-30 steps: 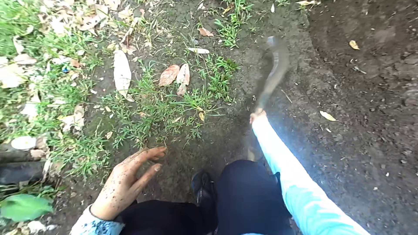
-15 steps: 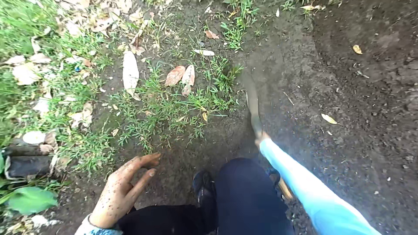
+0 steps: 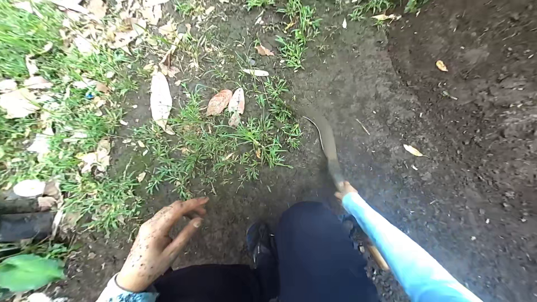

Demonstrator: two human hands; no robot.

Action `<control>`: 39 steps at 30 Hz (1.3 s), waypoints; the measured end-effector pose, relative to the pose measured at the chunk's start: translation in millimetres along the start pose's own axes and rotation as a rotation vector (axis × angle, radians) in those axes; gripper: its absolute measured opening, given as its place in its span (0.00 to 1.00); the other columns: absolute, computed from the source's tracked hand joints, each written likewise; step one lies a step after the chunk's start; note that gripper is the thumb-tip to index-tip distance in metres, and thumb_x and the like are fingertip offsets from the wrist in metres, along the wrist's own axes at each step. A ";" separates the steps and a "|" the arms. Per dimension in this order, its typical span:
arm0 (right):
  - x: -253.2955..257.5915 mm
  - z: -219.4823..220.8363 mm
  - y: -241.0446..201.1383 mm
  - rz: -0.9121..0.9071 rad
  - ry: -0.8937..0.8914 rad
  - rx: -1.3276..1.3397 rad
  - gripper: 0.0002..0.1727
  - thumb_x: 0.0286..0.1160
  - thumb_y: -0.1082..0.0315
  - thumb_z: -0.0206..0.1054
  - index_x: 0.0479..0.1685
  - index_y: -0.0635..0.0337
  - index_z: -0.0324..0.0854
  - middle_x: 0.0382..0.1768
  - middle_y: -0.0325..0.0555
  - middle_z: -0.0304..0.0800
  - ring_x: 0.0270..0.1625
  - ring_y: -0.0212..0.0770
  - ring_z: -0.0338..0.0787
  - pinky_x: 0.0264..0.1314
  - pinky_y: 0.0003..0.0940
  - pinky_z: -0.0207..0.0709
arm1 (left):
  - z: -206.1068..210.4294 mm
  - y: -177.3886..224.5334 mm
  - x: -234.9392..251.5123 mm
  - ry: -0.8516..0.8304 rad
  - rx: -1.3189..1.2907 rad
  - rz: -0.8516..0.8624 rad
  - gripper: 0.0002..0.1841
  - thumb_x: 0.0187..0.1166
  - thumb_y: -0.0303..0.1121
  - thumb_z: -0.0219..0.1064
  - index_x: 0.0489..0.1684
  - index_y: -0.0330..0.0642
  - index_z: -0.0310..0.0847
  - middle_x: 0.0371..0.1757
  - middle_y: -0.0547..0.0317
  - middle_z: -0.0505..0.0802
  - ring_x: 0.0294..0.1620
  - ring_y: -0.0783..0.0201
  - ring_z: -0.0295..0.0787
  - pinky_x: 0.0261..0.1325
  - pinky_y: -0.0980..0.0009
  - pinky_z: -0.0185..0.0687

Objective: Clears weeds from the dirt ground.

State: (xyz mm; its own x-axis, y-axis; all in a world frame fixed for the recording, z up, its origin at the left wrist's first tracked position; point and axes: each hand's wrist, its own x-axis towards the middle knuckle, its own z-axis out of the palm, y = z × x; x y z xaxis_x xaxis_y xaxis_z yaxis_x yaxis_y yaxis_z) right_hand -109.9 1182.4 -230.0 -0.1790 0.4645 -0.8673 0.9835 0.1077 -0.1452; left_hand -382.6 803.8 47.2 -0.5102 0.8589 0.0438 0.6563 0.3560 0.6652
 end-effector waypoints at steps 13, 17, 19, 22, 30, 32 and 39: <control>-27.5 -18.0 7.3 0.013 -0.041 0.029 0.44 0.80 0.65 0.71 0.92 0.66 0.51 0.78 0.73 0.74 0.79 0.65 0.79 0.81 0.59 0.71 | 5.6 -5.1 15.1 0.014 -0.050 0.079 0.19 0.89 0.48 0.58 0.64 0.47 0.84 0.48 0.60 0.96 0.51 0.76 0.91 0.62 0.75 0.84; -18.8 -52.8 -31.6 -0.061 0.158 0.501 0.32 0.82 0.73 0.67 0.84 0.71 0.60 0.57 0.69 0.82 0.45 0.53 0.86 0.53 0.47 0.82 | 6.9 -10.6 25.2 0.006 -0.052 0.082 0.19 0.88 0.46 0.58 0.63 0.45 0.85 0.47 0.60 0.96 0.49 0.78 0.91 0.61 0.77 0.84; 18.2 -43.7 -69.5 -0.109 0.216 0.679 0.32 0.80 0.74 0.66 0.83 0.70 0.62 0.59 0.67 0.82 0.48 0.51 0.87 0.54 0.46 0.84 | 9.9 -5.9 33.7 -0.016 -0.071 0.107 0.18 0.89 0.46 0.58 0.63 0.46 0.85 0.48 0.62 0.96 0.50 0.79 0.91 0.61 0.78 0.85; 9.8 22.3 -61.4 -0.128 0.071 0.262 0.37 0.76 0.72 0.71 0.85 0.74 0.62 0.74 0.72 0.77 0.75 0.61 0.83 0.78 0.55 0.76 | 14.8 0.6 44.5 -0.043 -0.130 0.144 0.18 0.89 0.46 0.58 0.63 0.47 0.84 0.49 0.64 0.95 0.52 0.80 0.90 0.62 0.79 0.84; -47.6 30.9 17.7 -0.063 0.008 0.154 0.40 0.82 0.64 0.69 0.89 0.71 0.56 0.71 0.74 0.81 0.72 0.65 0.85 0.78 0.59 0.75 | 18.4 -9.1 56.9 -0.035 -0.164 0.133 0.18 0.88 0.45 0.60 0.63 0.44 0.85 0.50 0.62 0.95 0.50 0.80 0.90 0.60 0.79 0.85; -37.7 -3.4 -41.8 -0.019 0.095 0.379 0.40 0.81 0.70 0.68 0.90 0.68 0.51 0.60 0.71 0.84 0.52 0.59 0.90 0.58 0.53 0.84 | 19.8 -4.1 56.8 -0.047 -0.160 0.136 0.18 0.88 0.46 0.59 0.63 0.46 0.85 0.49 0.64 0.95 0.50 0.80 0.90 0.60 0.79 0.85; -4.5 114.0 103.9 -0.095 0.187 -0.115 0.42 0.70 0.48 0.75 0.84 0.58 0.70 0.60 0.70 0.90 0.63 0.66 0.91 0.67 0.67 0.81 | 18.6 -2.5 47.2 -0.008 -0.124 0.120 0.18 0.87 0.45 0.59 0.60 0.43 0.85 0.50 0.62 0.96 0.50 0.80 0.90 0.60 0.79 0.85</control>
State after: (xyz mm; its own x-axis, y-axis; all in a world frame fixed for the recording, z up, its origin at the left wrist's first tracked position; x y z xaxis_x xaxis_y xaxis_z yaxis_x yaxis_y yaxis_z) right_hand -4.0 1091.3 -295.5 -0.2829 0.6010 -0.7475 0.9545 0.2529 -0.1579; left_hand -397.9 850.3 33.7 -0.4277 0.8956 0.1226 0.6380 0.2030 0.7428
